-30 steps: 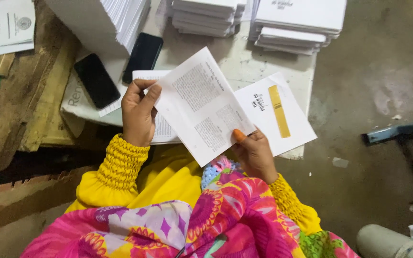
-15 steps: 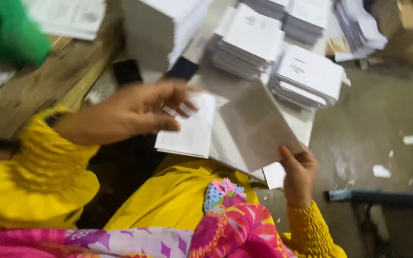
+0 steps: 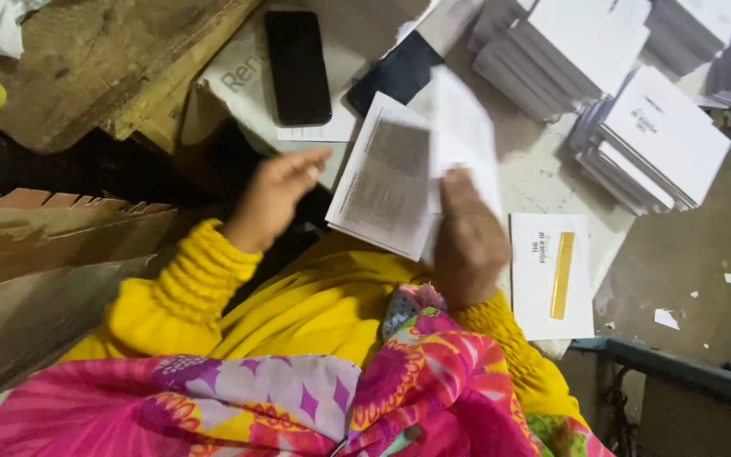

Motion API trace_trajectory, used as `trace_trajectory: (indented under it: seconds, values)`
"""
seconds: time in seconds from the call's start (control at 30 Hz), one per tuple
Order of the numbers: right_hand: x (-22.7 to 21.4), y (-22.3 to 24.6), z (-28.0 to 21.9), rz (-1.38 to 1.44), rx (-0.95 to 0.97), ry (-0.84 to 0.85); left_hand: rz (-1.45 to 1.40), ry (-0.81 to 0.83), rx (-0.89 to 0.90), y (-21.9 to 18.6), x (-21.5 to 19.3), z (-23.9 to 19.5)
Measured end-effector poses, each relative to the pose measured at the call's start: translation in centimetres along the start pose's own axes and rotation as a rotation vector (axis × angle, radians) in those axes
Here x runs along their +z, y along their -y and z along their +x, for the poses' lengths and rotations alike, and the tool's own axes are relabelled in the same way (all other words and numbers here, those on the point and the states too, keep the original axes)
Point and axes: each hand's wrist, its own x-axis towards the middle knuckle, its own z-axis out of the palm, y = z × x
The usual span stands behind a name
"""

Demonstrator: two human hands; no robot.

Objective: Folding printed paper sheets into booklets and creasing the edges with a hand tool.

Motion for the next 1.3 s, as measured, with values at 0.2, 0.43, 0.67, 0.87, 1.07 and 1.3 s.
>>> trace_trajectory:
  seconds: [0.2,0.43,0.67,0.87,1.07,1.3]
  values:
    - [1.8,2.6,-1.7,0.368,-0.238,0.35,0.048,0.049,0.068,1.8,1.6,-1.1]
    - [3.5,2.5,-3.9,0.553,-0.263,0.521,0.17,0.078,0.09,1.0,2.1,-1.7]
    - [0.1,-0.2,-2.7,0.702,-0.006,0.453,0.298,0.027,0.14,-0.4,2.6,-1.8]
    - [-4.8,-10.3,-7.4,0.33,0.516,0.269,0.338,0.049,0.142,-3.3,5.1,-2.0]
    - [-8.7,-18.0,-14.7,-0.048,0.853,0.512,0.281,0.277,0.063,-2.5,12.6,-2.2]
    - [-8.8,-17.7,-14.2,0.19,1.189,0.613,0.332,0.597,-0.181,1.1,21.1,-2.9]
